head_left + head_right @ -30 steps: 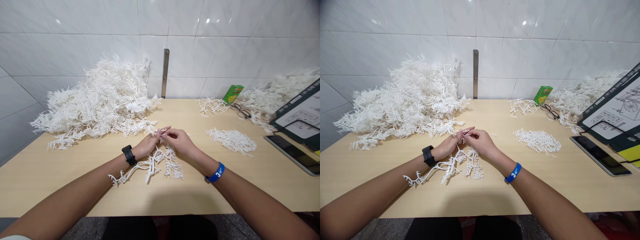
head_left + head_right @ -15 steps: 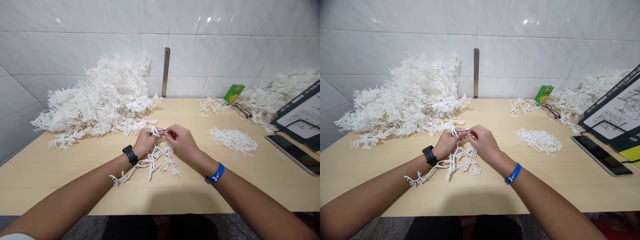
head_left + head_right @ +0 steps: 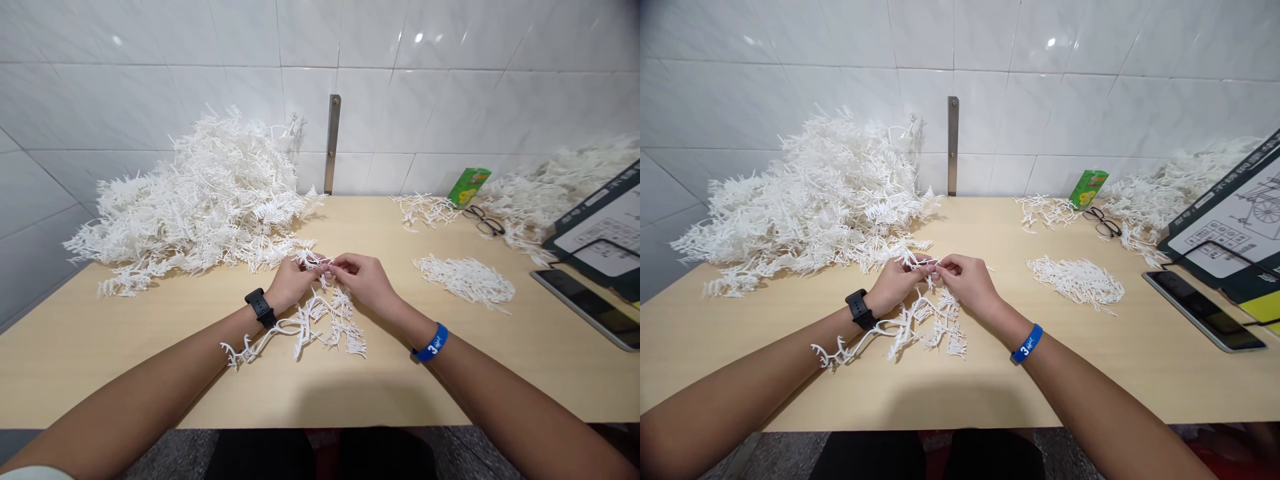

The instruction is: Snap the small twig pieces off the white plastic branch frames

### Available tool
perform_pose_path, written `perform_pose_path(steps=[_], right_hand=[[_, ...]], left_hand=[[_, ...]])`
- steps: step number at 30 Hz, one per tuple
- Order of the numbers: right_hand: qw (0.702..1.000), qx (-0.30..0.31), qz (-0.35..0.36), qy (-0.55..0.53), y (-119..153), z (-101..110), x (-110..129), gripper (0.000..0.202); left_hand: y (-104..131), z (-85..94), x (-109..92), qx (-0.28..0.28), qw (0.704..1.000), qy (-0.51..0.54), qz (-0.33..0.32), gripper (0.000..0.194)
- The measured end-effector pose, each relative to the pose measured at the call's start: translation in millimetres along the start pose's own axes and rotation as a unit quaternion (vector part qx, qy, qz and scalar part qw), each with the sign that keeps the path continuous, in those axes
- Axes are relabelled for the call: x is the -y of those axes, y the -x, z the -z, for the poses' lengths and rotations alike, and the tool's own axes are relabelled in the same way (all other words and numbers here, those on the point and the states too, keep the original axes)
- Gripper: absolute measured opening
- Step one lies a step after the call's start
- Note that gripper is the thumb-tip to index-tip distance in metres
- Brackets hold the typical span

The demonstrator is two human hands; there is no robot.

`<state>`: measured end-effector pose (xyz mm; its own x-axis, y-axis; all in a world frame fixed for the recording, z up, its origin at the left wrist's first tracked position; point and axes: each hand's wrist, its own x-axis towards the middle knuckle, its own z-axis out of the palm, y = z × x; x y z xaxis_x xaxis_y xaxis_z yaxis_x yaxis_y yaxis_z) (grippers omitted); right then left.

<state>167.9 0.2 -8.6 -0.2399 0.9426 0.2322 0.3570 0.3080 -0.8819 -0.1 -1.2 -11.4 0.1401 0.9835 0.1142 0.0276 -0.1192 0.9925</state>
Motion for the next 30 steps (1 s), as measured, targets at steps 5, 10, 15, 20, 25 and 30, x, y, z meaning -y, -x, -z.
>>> perform_pose_path(steps=[5,10,15,20,25,30], right_hand=[[0.99,-0.012,0.098,0.099,1.0,3.4,0.0,0.013],[0.962,0.001,0.18,0.205,3.3,8.7,2.3,0.018],[0.947,0.003,0.184,0.263,3.5,8.5,2.8,0.017],[0.943,0.006,0.182,0.279,4.0,6.2,2.8,0.016],[0.942,0.009,0.185,0.279,4.8,6.4,3.7,0.016],[0.943,0.007,0.191,0.272,4.6,6.9,3.0,0.018]], left_hand=[[1.7,-1.1,-1.1,0.012,0.999,0.022,0.02,0.032],[3.2,0.3,-3.1,0.034,0.998,0.035,0.049,0.038],[2.2,1.5,-7.2,0.025,0.998,-0.051,-0.009,0.031],[2.3,2.3,-5.1,0.02,0.989,-0.137,-0.044,0.034],[3.7,4.5,-6.4,0.019,0.979,-0.197,-0.056,0.038],[3.9,4.1,-9.8,0.023,0.972,-0.227,-0.053,0.035]])
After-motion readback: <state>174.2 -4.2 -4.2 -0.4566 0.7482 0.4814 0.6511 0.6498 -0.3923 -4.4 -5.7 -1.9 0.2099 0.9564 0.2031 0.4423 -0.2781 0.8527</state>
